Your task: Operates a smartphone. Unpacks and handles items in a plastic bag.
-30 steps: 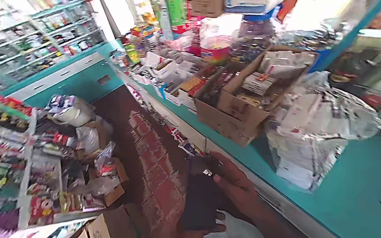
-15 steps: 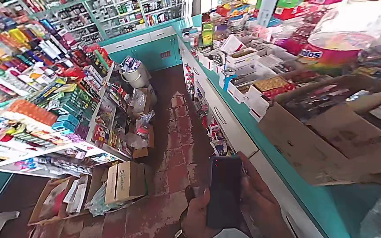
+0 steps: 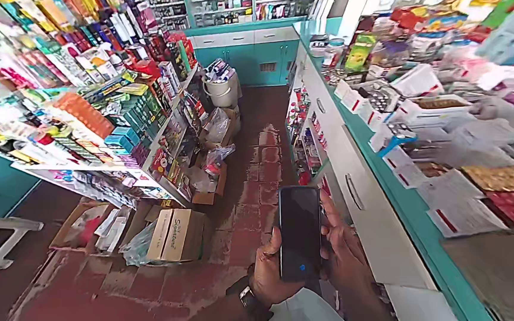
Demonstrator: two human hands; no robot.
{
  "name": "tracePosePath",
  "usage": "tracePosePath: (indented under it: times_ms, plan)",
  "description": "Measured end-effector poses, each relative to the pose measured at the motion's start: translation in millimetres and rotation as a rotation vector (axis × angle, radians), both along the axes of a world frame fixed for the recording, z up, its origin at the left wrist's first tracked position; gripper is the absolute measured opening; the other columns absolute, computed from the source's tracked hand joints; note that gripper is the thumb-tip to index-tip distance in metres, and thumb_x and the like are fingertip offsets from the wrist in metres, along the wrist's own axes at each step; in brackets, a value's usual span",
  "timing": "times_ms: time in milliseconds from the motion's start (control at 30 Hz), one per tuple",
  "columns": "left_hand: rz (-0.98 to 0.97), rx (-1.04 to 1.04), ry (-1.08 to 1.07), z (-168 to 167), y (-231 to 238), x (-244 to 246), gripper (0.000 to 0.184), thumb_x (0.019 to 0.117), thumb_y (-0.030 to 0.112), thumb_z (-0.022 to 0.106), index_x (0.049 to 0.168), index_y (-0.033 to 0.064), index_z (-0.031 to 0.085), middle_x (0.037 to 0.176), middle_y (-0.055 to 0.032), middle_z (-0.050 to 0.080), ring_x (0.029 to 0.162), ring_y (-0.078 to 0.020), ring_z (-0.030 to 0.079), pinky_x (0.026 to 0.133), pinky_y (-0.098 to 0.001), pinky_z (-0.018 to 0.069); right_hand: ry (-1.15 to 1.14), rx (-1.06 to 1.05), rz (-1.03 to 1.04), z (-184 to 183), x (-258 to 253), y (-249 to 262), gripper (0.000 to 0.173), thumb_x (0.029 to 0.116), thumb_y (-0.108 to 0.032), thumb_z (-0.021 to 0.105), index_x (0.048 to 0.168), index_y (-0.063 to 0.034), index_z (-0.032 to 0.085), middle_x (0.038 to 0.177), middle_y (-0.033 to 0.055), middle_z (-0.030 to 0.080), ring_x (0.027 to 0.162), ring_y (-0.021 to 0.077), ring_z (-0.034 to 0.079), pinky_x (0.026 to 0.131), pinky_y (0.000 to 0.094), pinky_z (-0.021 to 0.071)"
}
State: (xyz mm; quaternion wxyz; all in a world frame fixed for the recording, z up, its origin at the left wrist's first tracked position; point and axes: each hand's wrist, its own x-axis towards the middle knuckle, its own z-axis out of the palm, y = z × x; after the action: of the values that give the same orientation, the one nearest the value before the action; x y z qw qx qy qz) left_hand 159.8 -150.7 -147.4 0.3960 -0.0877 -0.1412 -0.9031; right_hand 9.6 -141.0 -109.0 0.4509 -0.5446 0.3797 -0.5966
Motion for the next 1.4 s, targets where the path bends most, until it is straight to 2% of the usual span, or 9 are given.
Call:
tracePosePath:
  times_ms: [67, 167, 300, 367, 467, 600, 900, 1233, 1400]
  plan:
    - [0.048, 0.013, -0.007, -2, -21, 15, 0.059, 0.0954, 0.059, 0.055, 0.133, 0.0152, 0.066, 0.129, -0.0096, 0.068, 0.122, -0.0233, 0.064, 0.104, -0.0448, 0.0504, -0.024, 0.012, 0.05, -3, 15, -29, 0.076, 0.1071, -0.051, 0.04, 0.163, -0.0052, 0.016, 0.151, -0.0036, 0.05, 0.083, -0.0106, 0.058, 0.061, 0.0059, 0.0477]
    - [0.127, 0.071, -0.045, -7, -51, 37, 0.059, 0.0942, 0.06, 0.056, 0.131, 0.0154, 0.067, 0.127, -0.0098, 0.069, 0.121, -0.024, 0.065, 0.102, -0.0453, 0.0518, -0.056, 0.077, 0.068, -13, 37, -65, 0.075, 0.1066, -0.048, 0.045, 0.162, -0.0062, 0.019, 0.149, -0.0047, 0.049, 0.08, -0.01, 0.056, 0.056, 0.0065, 0.0466]
    - [0.249, 0.143, -0.06, -14, -96, 52, 0.063, 0.0905, 0.063, 0.06, 0.131, 0.0151, 0.066, 0.128, -0.0124, 0.068, 0.12, -0.0275, 0.065, 0.1, -0.0495, 0.0525, -0.219, 0.188, 0.173, -33, 55, -102, 0.063, 0.108, -0.042, 0.046, 0.16, -0.0111, 0.029, 0.152, -0.0016, 0.048, 0.104, -0.0019, 0.06, 0.068, 0.0109, 0.0501]
    - [0.307, 0.139, -0.036, -16, -120, 54, 0.063, 0.0922, 0.061, 0.058, 0.133, 0.0132, 0.065, 0.13, -0.0135, 0.067, 0.122, -0.0275, 0.064, 0.102, -0.0483, 0.0521, -0.238, 0.171, 0.259, -39, 57, -126, 0.062, 0.1078, -0.041, 0.046, 0.158, -0.0079, 0.031, 0.16, 0.0038, 0.04, 0.127, 0.0058, 0.055, 0.084, 0.0173, 0.0532]
    - [0.385, 0.184, -0.03, -17, -152, 48, 0.066, 0.0923, 0.064, 0.056, 0.133, 0.0128, 0.065, 0.129, -0.0139, 0.068, 0.121, -0.028, 0.064, 0.101, -0.0488, 0.0524, -0.18, 0.11, 0.314, -42, 56, -167, 0.066, 0.1018, -0.027, 0.059, 0.157, -0.0022, 0.032, 0.157, 0.0052, 0.041, 0.132, 0.0095, 0.052, 0.103, 0.0273, 0.0508]
    - [0.452, 0.183, -0.031, -21, -208, 35, 0.065, 0.0939, 0.064, 0.054, 0.131, 0.0124, 0.065, 0.128, -0.0137, 0.068, 0.121, -0.0264, 0.064, 0.101, -0.0463, 0.0526, -0.065, 0.066, 0.288, -49, 49, -224, 0.085, 0.0842, -0.008, 0.076, 0.156, -0.0043, 0.032, 0.155, 0.0018, 0.043, 0.13, 0.0063, 0.054, 0.099, 0.0217, 0.0543]
    - [0.438, 0.143, -0.014, -6, -359, -16, 0.066, 0.093, 0.065, 0.054, 0.132, 0.0123, 0.065, 0.129, -0.0141, 0.067, 0.122, -0.0269, 0.063, 0.103, -0.047, 0.0515, -0.064, -0.001, 0.361, -38, -6, -379, 0.085, 0.089, -0.008, 0.074, 0.158, -0.0038, 0.026, 0.156, 0.0049, 0.04, 0.133, 0.0111, 0.053, 0.104, 0.0265, 0.0535]
    - [0.375, 0.184, -0.089, -5, -482, -50, 0.064, 0.0936, 0.065, 0.053, 0.131, 0.014, 0.066, 0.127, -0.0135, 0.069, 0.121, -0.0264, 0.065, 0.102, -0.0469, 0.0526, -0.104, 0.046, 0.276, -43, -39, -491, 0.088, 0.0879, -0.009, 0.075, 0.159, -0.0045, 0.024, 0.157, 0.0038, 0.039, 0.133, 0.0099, 0.053, 0.103, 0.025, 0.0538]
    - [0.268, 0.151, -0.041, -15, -556, -54, 0.064, 0.0938, 0.063, 0.055, 0.132, 0.0131, 0.065, 0.129, -0.0136, 0.068, 0.122, -0.0262, 0.064, 0.103, -0.0461, 0.0521, -0.116, 0.01, 0.274, -50, -48, -553, 0.092, 0.0859, -0.006, 0.076, 0.161, -0.0152, 0.024, 0.163, 0.0041, 0.031, 0.138, 0.0148, 0.05, 0.106, 0.0306, 0.0538]
